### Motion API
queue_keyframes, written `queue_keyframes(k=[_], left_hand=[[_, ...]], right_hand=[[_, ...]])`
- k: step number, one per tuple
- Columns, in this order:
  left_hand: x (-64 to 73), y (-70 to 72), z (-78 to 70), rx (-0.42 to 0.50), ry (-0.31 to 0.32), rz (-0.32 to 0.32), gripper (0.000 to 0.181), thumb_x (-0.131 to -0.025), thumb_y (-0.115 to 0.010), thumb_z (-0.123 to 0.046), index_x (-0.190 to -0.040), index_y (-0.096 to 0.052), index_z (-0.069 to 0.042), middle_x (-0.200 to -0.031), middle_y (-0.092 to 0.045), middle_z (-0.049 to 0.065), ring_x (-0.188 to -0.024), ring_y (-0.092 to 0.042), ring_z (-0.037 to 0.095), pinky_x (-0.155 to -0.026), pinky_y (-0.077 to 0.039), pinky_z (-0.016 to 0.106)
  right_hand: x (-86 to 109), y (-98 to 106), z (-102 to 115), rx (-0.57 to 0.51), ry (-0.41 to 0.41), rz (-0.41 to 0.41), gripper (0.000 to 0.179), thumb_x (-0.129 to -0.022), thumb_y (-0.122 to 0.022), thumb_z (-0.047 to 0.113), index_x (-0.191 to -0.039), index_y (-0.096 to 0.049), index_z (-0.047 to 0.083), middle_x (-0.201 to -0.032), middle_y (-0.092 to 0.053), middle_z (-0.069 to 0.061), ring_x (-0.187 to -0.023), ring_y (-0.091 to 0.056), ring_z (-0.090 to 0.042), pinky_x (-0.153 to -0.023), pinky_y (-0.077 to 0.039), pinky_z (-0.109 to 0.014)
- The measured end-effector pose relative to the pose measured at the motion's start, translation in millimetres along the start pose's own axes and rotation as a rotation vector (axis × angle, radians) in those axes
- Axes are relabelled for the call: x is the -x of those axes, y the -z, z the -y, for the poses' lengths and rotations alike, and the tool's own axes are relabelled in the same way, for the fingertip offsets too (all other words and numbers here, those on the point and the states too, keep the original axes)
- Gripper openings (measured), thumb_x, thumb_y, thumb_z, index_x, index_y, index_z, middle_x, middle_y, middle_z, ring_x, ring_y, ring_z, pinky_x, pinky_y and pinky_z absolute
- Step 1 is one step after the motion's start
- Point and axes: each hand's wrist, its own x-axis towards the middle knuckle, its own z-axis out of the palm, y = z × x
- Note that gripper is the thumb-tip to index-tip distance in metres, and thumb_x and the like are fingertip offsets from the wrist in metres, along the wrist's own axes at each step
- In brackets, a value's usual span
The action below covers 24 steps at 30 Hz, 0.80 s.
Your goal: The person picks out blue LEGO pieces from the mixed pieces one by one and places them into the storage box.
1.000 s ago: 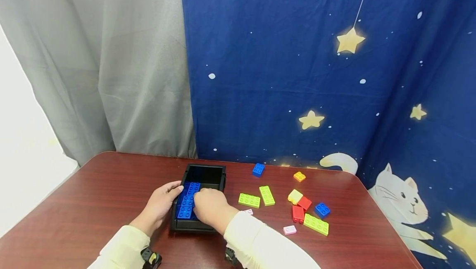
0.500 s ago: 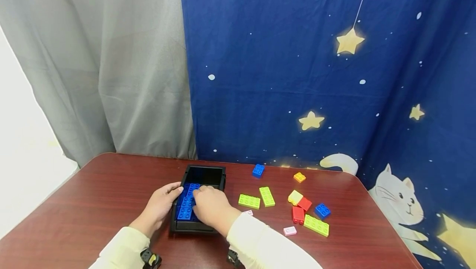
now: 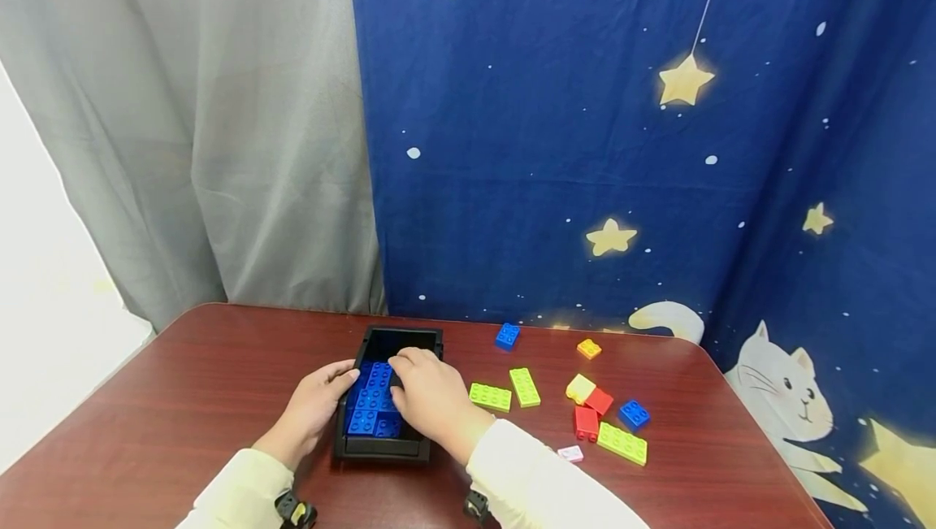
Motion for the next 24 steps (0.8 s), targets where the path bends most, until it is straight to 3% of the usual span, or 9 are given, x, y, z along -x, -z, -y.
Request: queue_keyframes(k=[13,24], left_hand=[[-0.9,1.5,1.0,-0.021,-0.003,-0.004,0.045,-0.102,-0.046,-0.022,-0.139,-0.045,0.004,-0.140,-0.047,0.027,-0.127,-0.046,0.041,-0.102,-0.042,0.054],[-0.1,-1.1,2.6,-0.004,-0.020,-0.011,0.043,-0.102,-0.048,-0.020,-0.137,-0.047,0.005,-0.136,-0.051,0.026,-0.124,-0.049,0.039,-0.101,-0.043,0.052]], right_hand=[[2.9,5.2,-27.7,-0.015,-0.016,-0.207,0.038,-0.084,-0.074,0.025,-0.119,-0.067,0.012,-0.127,-0.061,-0.007,-0.116,-0.057,-0.024,-0.086,-0.055,-0.037],[8.2,-0.4,-51.2,-0.008,-0.111,-0.234,0.041,-0.082,-0.077,0.024,-0.119,-0.066,0.011,-0.126,-0.062,-0.007,-0.113,-0.060,-0.025,-0.085,-0.056,-0.040]])
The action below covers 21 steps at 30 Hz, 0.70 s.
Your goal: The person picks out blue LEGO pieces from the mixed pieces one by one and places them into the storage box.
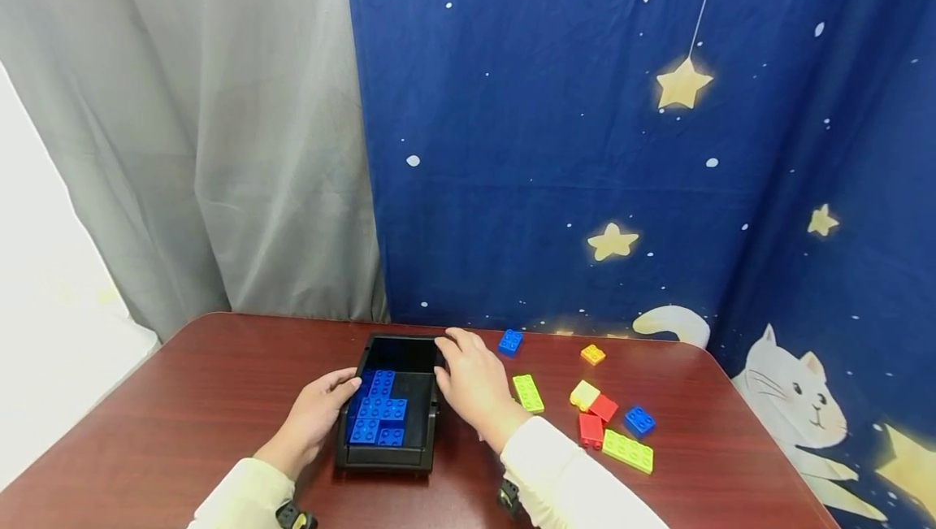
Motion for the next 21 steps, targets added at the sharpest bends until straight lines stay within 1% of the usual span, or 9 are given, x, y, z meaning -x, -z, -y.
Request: queue_keyframes(k=[7,12,21], left_hand=[[-0.1,-0.8,-0.8,-0.004,-0.003,-0.008,0.043,-0.102,-0.048,-0.020,-0.136,-0.048,0.006,-0.134,-0.053,0.026,-0.123,-0.051,0.038,-0.100,-0.044,0.051],[-0.5,-0.8,-0.8,-0.010,-0.003,-0.004,0.044,-0.102,-0.048,-0.020,-0.137,-0.047,0.005,-0.136,-0.051,0.026,-0.125,-0.049,0.040,-0.102,-0.042,0.053],[-0.1,-0.7,-0.5,-0.016,0.002,-0.011,0.043,-0.102,-0.048,-0.021,-0.136,-0.048,0.005,-0.135,-0.053,0.025,-0.124,-0.050,0.039,-0.101,-0.043,0.053]], right_hand=[[-2.3,-4.7,-16.3,0.020,-0.045,0.008,0.042,-0.082,-0.077,0.023,-0.119,-0.066,0.009,-0.125,-0.061,-0.011,-0.115,-0.058,-0.029,-0.087,-0.055,-0.043],[-3.6,-11.0,-33.0,0.034,-0.111,0.030,0.040,-0.082,-0.075,0.021,-0.119,-0.066,0.007,-0.124,-0.061,-0.012,-0.115,-0.058,-0.030,-0.084,-0.055,-0.045],[-3.2,-18.8,-56.7,0.038,-0.220,0.090,0.042,-0.083,-0.074,0.020,-0.121,-0.064,0.004,-0.123,-0.060,-0.015,-0.115,-0.057,-0.034,-0.090,-0.052,-0.048]])
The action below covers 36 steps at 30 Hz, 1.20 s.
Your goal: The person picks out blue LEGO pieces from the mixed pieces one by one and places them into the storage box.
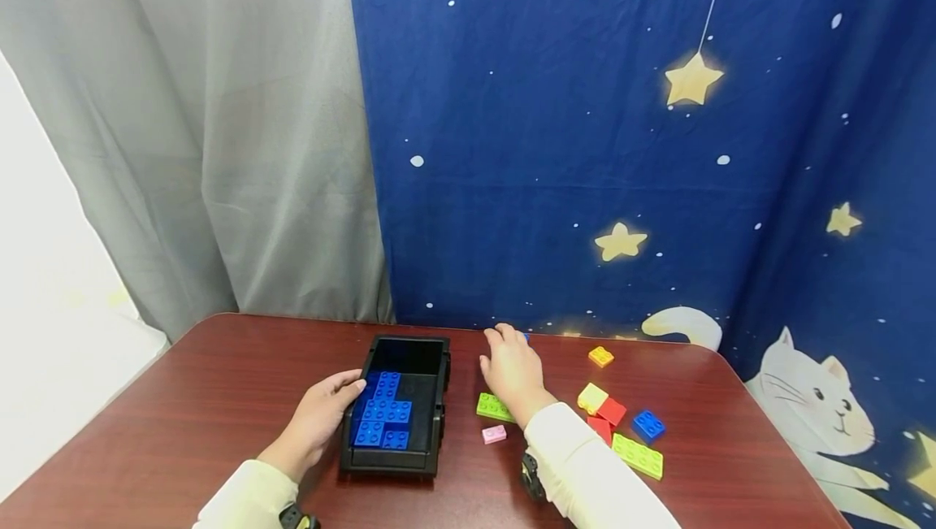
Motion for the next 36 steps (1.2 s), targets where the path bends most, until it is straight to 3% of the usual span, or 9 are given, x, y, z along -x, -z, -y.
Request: queue_keyframes(k=[17,36], left_hand=[[0.2,-3.7,-0.4,0.001,-0.016,-0.001,0.041,-0.101,-0.050,-0.020,-0.133,-0.051,0.005,-0.132,-0.055,0.024,-0.123,-0.051,0.038,-0.099,-0.046,0.050],[-0.5,-2.8,-0.4,0.025,-0.020,-0.009,0.039,-0.100,-0.051,-0.017,-0.131,-0.053,0.006,-0.130,-0.057,0.024,-0.120,-0.054,0.036,-0.100,-0.045,0.049]], right_hand=[[-15.1,-7.5,-34.7,-0.023,-0.224,0.154,0.052,-0.086,-0.072,0.022,-0.130,-0.056,0.001,-0.130,-0.054,-0.022,-0.115,-0.055,-0.038,-0.091,-0.049,-0.056],[-29.7,-23.9,-44.9,0.007,-0.298,0.306,0.056,-0.086,-0.070,0.027,-0.129,-0.053,-0.006,-0.125,-0.054,-0.028,-0.109,-0.057,-0.042,-0.089,-0.049,-0.057]])
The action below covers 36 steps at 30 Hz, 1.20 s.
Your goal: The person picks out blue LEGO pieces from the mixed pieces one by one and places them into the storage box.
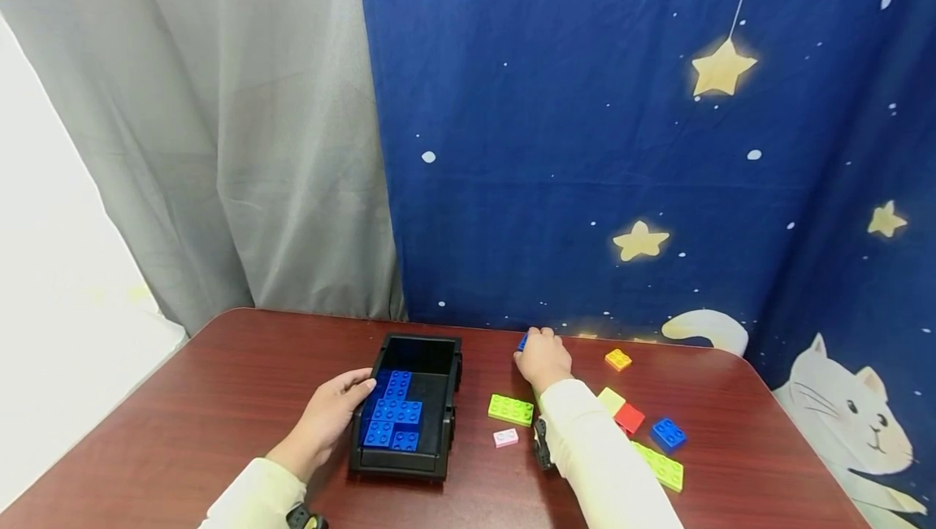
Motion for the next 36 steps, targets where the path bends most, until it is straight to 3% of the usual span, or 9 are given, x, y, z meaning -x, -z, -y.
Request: queue_keyframes(k=[20,28,36], left_hand=[[1.1,1.7,-2.5,-0.012,0.023,0.000,0.041,-0.101,-0.050,-0.020,-0.133,-0.052,0.005,-0.132,-0.055,0.024,-0.124,-0.051,0.038,-0.102,-0.042,0.051],[2.1,0.8,-3.2,-0.010,0.024,-0.010,0.041,-0.101,-0.050,-0.019,-0.133,-0.051,0.005,-0.132,-0.055,0.024,-0.124,-0.050,0.038,-0.101,-0.043,0.051],[3.0,0.5,-3.7,-0.013,0.016,-0.008,0.041,-0.101,-0.050,-0.020,-0.133,-0.051,0.006,-0.133,-0.055,0.025,-0.124,-0.050,0.039,-0.101,-0.044,0.051]], right_hand=[[-6.9,-8.1,-2.3,-0.027,-0.019,-0.013,0.042,-0.089,-0.067,0.022,-0.115,-0.060,-0.010,-0.111,-0.058,-0.026,-0.097,-0.062,-0.042,-0.084,-0.052,-0.056],[-8.1,-4.9,-3.6,-0.062,-0.028,0.014,0.044,-0.089,-0.069,0.022,-0.119,-0.058,-0.008,-0.115,-0.058,-0.025,-0.095,-0.062,-0.040,-0.084,-0.052,-0.055],[-4.3,-6.6,-6.7,-0.099,-0.028,-0.024,0.052,-0.086,-0.073,0.021,-0.126,-0.056,-0.008,-0.123,-0.055,-0.027,-0.097,-0.061,-0.041,-0.088,-0.051,-0.056]])
